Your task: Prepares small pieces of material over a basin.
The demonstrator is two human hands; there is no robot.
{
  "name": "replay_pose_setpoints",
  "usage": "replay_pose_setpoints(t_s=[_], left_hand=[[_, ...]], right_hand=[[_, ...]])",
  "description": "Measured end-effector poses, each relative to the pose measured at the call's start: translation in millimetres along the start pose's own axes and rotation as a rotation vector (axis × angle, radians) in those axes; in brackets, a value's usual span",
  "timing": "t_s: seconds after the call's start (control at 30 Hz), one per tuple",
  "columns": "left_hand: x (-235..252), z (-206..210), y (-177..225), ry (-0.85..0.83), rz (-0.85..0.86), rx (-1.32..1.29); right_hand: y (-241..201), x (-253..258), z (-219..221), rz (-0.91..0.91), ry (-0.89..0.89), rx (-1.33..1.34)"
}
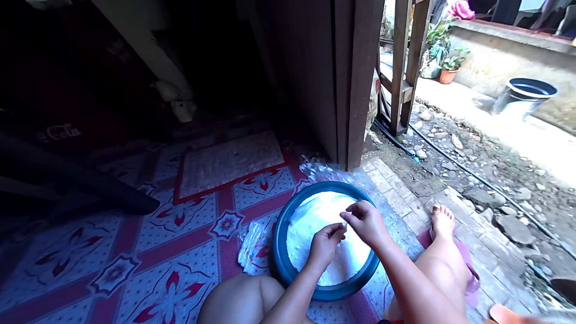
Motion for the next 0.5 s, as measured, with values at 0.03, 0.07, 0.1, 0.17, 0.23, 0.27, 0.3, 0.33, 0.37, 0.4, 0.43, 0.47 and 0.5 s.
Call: replay_pose_setpoints(t_s=[0.03, 0.07, 0.1, 0.17, 0.23, 0.27, 0.3, 0.33, 0.37, 0.4, 0.43, 0.47, 0.5], left_hand=[[2, 0, -3, 0.002, 0.015, -0.006], [2, -1, -5, 0.004, 0.025, -0.006], [2, -1, -5, 0.001, 0.033, 0.003], [0, 1, -4, -0.008, 0.047, 0.036], [-1, 2, -5, -0.008, 0.045, 0.044], [-1, 3, -6, -0.01, 0.041, 0.041], [-1, 3, -8, -0.013, 0.034, 0.036], [0, 3, -9, -0.013, 0.028, 0.032], [0, 3, -10, -0.01, 0.022, 0.028], [1, 2, -12, -0.007, 0.018, 0.024], [2, 0, -14, -0.005, 0.016, 0.012], [3, -1, -14, -0.001, 0.011, -0.002], [4, -2, -14, 0.008, 0.005, -0.014]], right_hand=[[2, -1, 3, 0.014, -0.067, -0.014], [4, -2, 8, 0.027, -0.138, -0.036], [6, -3, 14, 0.021, -0.177, -0.062], [3, -5, 20, 0.008, -0.209, -0.089], [-5, -4, 18, 0.009, -0.192, -0.088], [-7, -3, 15, 0.009, -0.17, -0.085], [-8, -3, 12, 0.011, -0.141, -0.087], [-8, -2, 8, 0.014, -0.113, -0.097], [-6, -1, 5, 0.025, -0.095, -0.115], [-3, 0, 2, 0.049, -0.091, -0.142], [1, 0, -2, 0.083, -0.098, -0.175], [4, 1, -4, 0.115, -0.104, -0.211], [6, 1, -6, 0.135, -0.103, -0.232]])
Point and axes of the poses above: each hand's wrist, its own x-axis towards the middle knuckle, its own z-axis out of the palm, y = z × x, the point moved 7 cm from there along x, towards the middle knuckle, and after that the axes turned 13 degrees about -z, right-handed, at the moved point
